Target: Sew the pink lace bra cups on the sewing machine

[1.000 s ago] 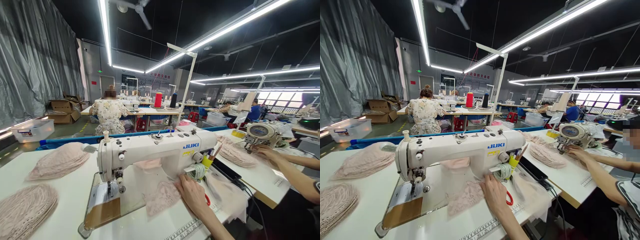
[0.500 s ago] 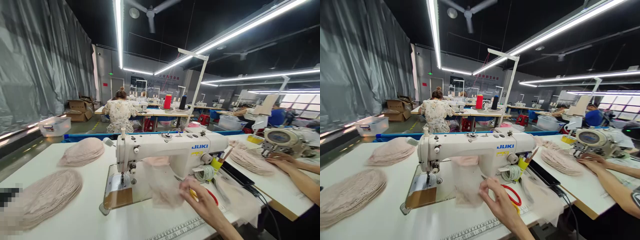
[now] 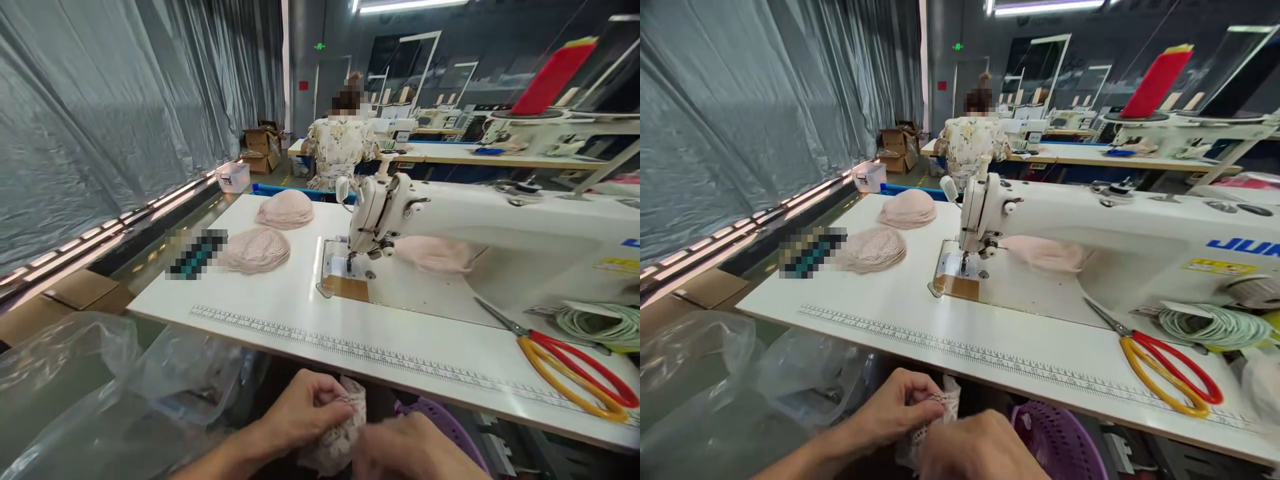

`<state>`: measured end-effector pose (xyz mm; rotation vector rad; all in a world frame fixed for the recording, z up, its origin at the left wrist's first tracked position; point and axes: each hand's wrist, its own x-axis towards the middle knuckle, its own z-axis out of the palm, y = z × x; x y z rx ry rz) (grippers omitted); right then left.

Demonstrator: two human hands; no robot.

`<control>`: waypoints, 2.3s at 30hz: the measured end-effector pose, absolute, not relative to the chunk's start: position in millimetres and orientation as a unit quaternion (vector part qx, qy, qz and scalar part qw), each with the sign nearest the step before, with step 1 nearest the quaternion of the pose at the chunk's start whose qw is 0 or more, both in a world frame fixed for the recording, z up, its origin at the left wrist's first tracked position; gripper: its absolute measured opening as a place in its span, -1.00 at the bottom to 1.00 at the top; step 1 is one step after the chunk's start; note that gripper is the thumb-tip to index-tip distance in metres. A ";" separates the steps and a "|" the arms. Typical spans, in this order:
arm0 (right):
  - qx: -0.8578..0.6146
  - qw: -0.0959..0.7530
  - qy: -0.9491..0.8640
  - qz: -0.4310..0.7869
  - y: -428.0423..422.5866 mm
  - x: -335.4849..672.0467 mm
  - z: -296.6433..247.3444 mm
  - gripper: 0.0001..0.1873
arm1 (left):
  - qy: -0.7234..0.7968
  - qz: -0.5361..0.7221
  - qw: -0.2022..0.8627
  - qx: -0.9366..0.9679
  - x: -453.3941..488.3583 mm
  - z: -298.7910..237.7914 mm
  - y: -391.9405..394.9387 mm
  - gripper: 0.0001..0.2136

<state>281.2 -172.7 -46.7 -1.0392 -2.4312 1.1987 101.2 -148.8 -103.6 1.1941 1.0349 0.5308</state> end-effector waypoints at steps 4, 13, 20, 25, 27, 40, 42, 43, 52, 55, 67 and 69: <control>-0.517 0.094 -0.773 0.357 -166.0 270.8 -69.8 -0.83 | 0.446 0.242 0.690 0.517 103.7 -112.3 -165.3 -0.49; -0.528 0.080 -0.739 0.410 -168.5 272.7 -88.1 -0.78 | 0.348 0.241 0.770 0.477 86.3 -110.6 -175.0 -0.36; -0.536 0.089 -0.724 0.426 -171.2 283.1 -89.6 -0.80 | 0.430 0.241 0.714 0.498 93.4 -112.9 -177.4 -0.84; -0.515 0.111 -0.694 0.491 -173.0 298.0 -91.5 -0.97 | 0.412 0.235 0.760 0.444 87.9 -116.1 -173.0 -0.78; -0.511 0.117 -0.695 0.492 -174.1 297.1 -94.4 -0.93 | 0.412 0.228 0.764 0.440 87.8 -116.9 -173.1 -0.80; -0.516 0.093 -0.704 0.479 -175.4 292.5 -100.4 -0.90 | 0.455 0.183 0.714 0.500 87.8 -106.5 -174.1 -0.81; -0.514 0.098 -0.703 0.482 -174.8 292.1 -100.7 -0.87 | 0.463 0.179 0.700 0.514 88.8 -104.6 -173.0 -0.81; -0.514 0.102 -0.702 0.483 -174.3 291.7 -100.8 -0.86 | 0.466 0.177 0.692 0.523 89.4 -103.5 -172.5 -0.82; -0.511 0.076 -0.724 0.458 -170.0 289.7 -96.3 -0.89 | 0.495 0.162 0.630 0.576 86.7 -101.4 -169.4 -0.84; -0.488 0.091 -0.723 0.482 -169.8 289.6 -92.0 -0.88 | 0.500 0.157 0.635 0.567 84.5 -102.1 -168.6 -0.85; -0.470 0.025 -0.657 0.589 -167.8 293.5 -101.2 -0.90 | 0.460 0.079 0.674 0.572 65.5 -94.6 -160.2 -0.87; -0.460 0.022 -0.640 0.615 -168.5 292.2 -100.7 -0.86 | 0.454 0.068 0.690 0.560 63.8 -94.7 -160.1 -0.86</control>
